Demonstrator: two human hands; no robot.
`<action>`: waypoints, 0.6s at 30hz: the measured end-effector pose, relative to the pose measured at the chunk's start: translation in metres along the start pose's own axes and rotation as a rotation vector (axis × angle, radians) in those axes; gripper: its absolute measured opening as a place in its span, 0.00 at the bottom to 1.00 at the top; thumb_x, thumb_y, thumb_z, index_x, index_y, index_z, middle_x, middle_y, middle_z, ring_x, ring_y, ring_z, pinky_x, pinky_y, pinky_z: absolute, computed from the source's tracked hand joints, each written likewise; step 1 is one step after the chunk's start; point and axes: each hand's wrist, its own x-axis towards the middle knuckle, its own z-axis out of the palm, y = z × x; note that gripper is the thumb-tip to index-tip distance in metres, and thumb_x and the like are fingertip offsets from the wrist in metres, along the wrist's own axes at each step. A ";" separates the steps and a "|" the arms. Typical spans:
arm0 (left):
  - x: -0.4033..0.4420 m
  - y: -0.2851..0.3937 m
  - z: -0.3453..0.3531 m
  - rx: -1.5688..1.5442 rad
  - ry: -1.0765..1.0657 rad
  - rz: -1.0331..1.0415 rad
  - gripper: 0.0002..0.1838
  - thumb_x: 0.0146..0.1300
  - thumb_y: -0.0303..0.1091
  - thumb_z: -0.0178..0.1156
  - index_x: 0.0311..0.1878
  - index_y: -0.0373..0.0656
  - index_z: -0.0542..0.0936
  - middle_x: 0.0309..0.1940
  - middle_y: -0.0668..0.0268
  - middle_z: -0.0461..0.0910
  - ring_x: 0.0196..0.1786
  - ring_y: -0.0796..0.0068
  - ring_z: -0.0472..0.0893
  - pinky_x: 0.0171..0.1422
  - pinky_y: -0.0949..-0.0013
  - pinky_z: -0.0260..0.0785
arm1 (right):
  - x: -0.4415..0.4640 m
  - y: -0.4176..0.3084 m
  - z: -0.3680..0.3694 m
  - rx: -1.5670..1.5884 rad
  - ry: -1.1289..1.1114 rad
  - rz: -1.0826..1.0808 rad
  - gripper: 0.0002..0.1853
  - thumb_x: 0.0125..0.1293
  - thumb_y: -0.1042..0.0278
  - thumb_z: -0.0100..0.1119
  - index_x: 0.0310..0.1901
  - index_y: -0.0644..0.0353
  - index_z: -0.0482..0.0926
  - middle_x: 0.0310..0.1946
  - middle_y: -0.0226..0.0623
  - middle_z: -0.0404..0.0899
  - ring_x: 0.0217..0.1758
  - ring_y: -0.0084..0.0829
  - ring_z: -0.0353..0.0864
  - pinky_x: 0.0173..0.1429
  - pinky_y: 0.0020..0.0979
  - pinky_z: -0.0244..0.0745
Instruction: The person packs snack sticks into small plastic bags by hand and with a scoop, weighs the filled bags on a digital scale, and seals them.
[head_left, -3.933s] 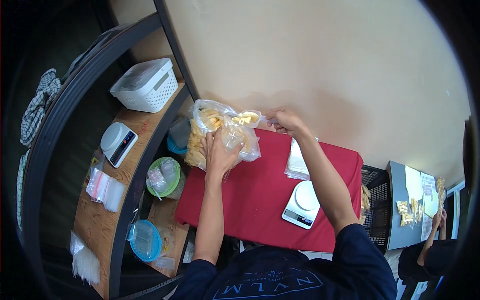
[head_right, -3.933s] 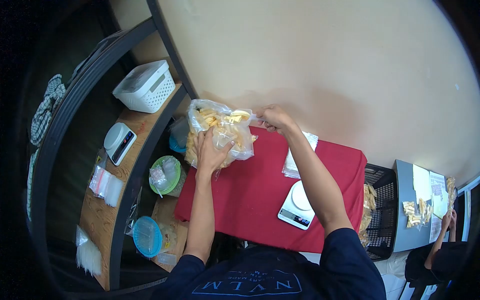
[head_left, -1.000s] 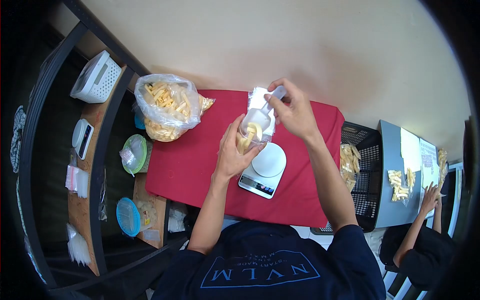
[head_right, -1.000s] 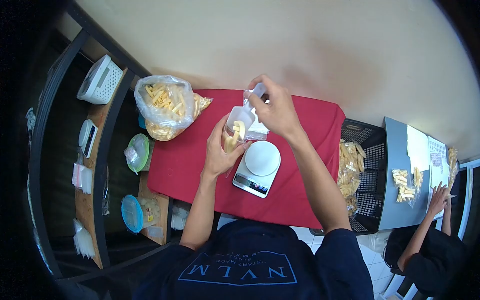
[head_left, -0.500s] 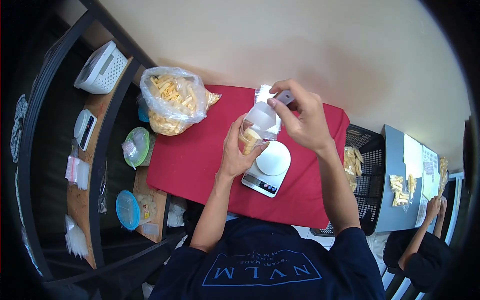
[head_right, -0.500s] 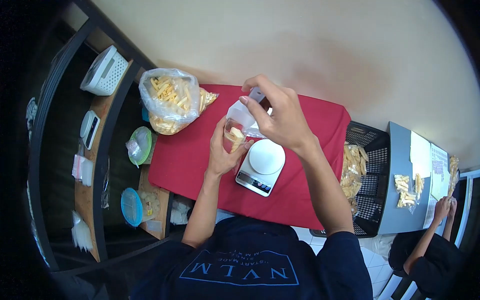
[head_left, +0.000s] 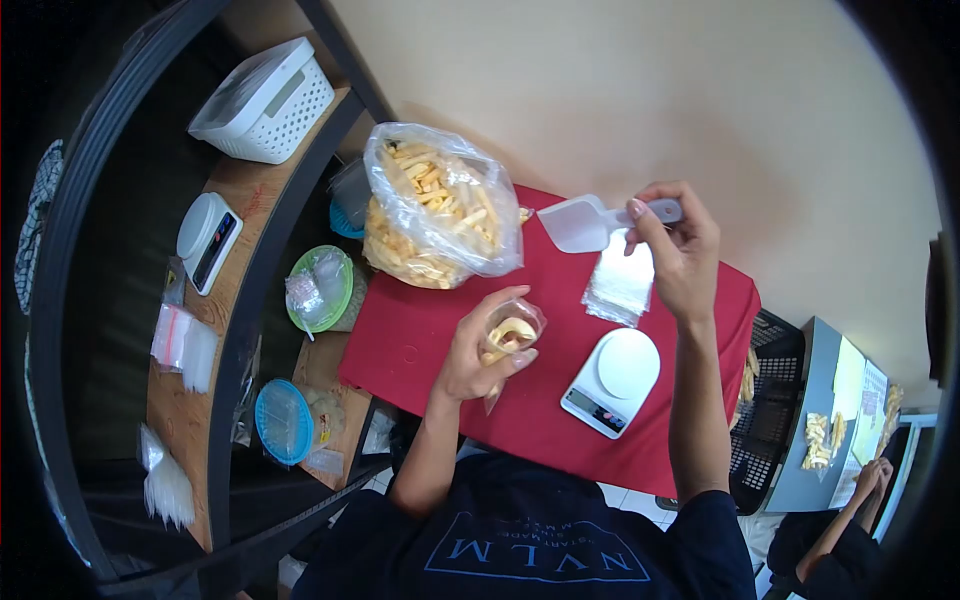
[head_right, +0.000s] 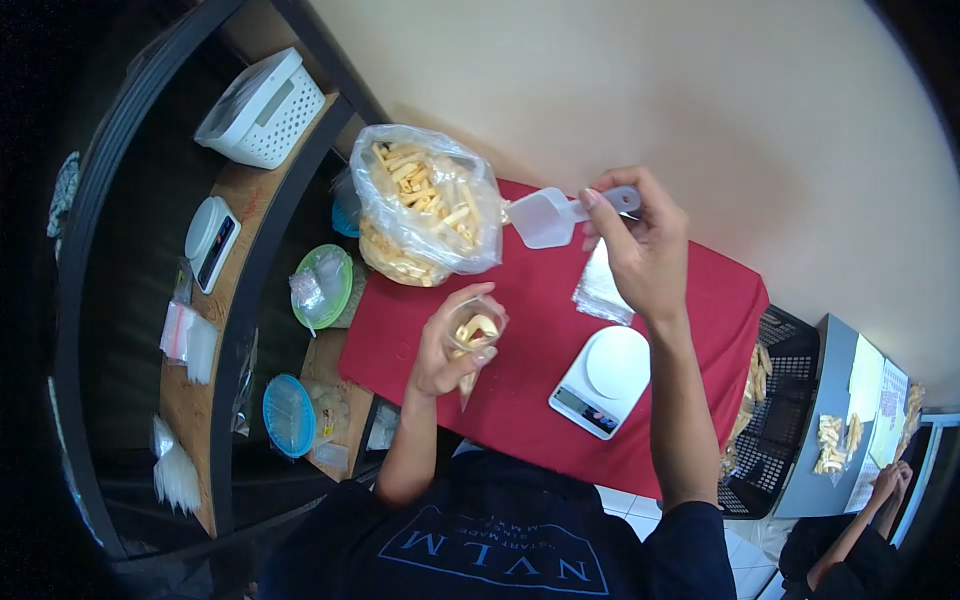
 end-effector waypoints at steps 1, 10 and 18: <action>-0.002 0.001 -0.014 -0.006 0.007 -0.002 0.39 0.52 0.24 0.67 0.69 0.34 0.65 0.42 0.64 0.75 0.44 0.76 0.75 0.52 0.70 0.70 | 0.007 0.008 0.016 -0.003 -0.007 0.005 0.05 0.68 0.76 0.59 0.40 0.69 0.75 0.29 0.36 0.80 0.28 0.20 0.79 0.30 0.23 0.75; -0.014 0.001 -0.128 -0.085 0.229 0.133 0.38 0.56 0.36 0.63 0.68 0.31 0.63 0.47 0.59 0.75 0.45 0.76 0.73 0.53 0.72 0.67 | 0.075 0.084 0.144 -0.191 -0.162 0.099 0.05 0.65 0.76 0.62 0.38 0.68 0.76 0.30 0.42 0.84 0.33 0.27 0.86 0.36 0.29 0.80; 0.015 -0.045 -0.196 0.343 0.405 0.357 0.35 0.56 0.49 0.59 0.63 0.34 0.70 0.63 0.48 0.65 0.70 0.53 0.62 0.75 0.54 0.50 | 0.110 0.128 0.203 -0.505 -0.430 -0.039 0.11 0.64 0.80 0.56 0.48 0.66 0.81 0.41 0.47 0.86 0.44 0.38 0.87 0.47 0.35 0.81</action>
